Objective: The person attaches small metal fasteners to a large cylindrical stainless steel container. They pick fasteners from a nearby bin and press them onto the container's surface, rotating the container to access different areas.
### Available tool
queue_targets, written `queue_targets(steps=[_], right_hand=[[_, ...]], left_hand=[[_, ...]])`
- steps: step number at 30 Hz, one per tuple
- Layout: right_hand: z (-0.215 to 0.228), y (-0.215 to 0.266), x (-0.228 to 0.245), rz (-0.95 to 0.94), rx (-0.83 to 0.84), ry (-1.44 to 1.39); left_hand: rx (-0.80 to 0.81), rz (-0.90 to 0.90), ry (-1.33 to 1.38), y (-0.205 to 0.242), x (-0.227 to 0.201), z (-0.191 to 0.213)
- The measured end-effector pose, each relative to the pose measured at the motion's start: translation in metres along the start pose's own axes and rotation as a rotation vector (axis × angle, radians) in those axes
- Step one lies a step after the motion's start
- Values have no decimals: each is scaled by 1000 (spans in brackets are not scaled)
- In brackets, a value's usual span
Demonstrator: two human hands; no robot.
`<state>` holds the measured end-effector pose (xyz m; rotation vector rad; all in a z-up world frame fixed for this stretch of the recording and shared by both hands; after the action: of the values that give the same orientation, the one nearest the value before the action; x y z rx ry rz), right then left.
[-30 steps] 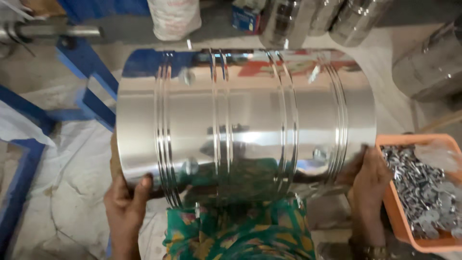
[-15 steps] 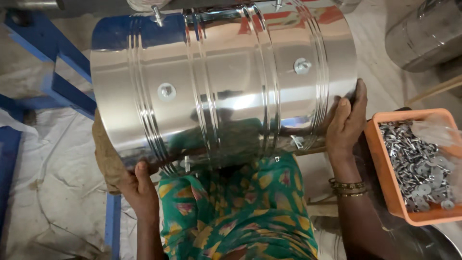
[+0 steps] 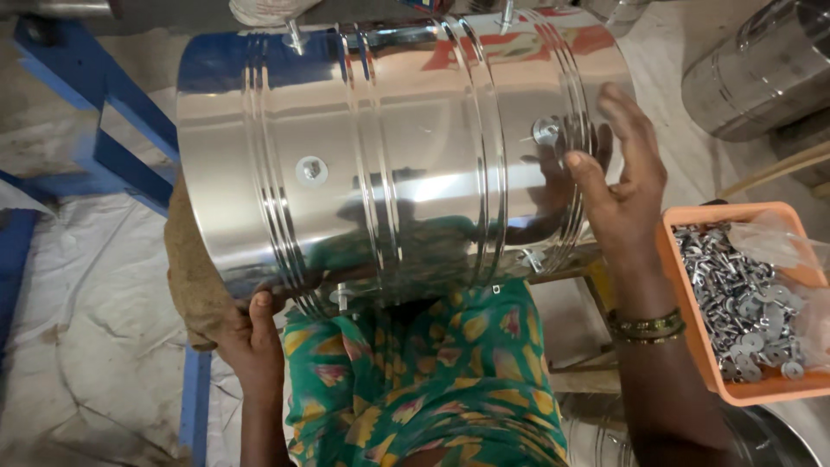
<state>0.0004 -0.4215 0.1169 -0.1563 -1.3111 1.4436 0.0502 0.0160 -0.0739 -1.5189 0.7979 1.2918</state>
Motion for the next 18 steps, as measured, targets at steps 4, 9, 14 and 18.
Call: queue_targets(steps=[4, 9, 14, 18], right_hand=[[-21, -13, -6, -120, -50, -57], [-43, -5, -7, -220, -201, -40], [-56, -8, 0, -130, -288, 145], [-64, -7, 3, -140, -344, 184]], left_hand=[[-8, 60, -65, 0, 6, 1], [-6, 65, -58, 4, 13, 4], [-6, 18, -77, 3, 9, 1], [14, 65, -23, 6, 2, -2]])
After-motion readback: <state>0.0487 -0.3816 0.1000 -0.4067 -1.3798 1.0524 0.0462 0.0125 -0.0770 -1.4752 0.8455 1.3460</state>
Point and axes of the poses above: each hand's wrist, its own y-axis away from the middle knuckle, its own z-axis out of the back of the hand, x = y × z, the point moved 2 cm from there along -y, towards the middle knuckle, and after that the axes turned 7 degrees about -x, right-handed, at the moved point
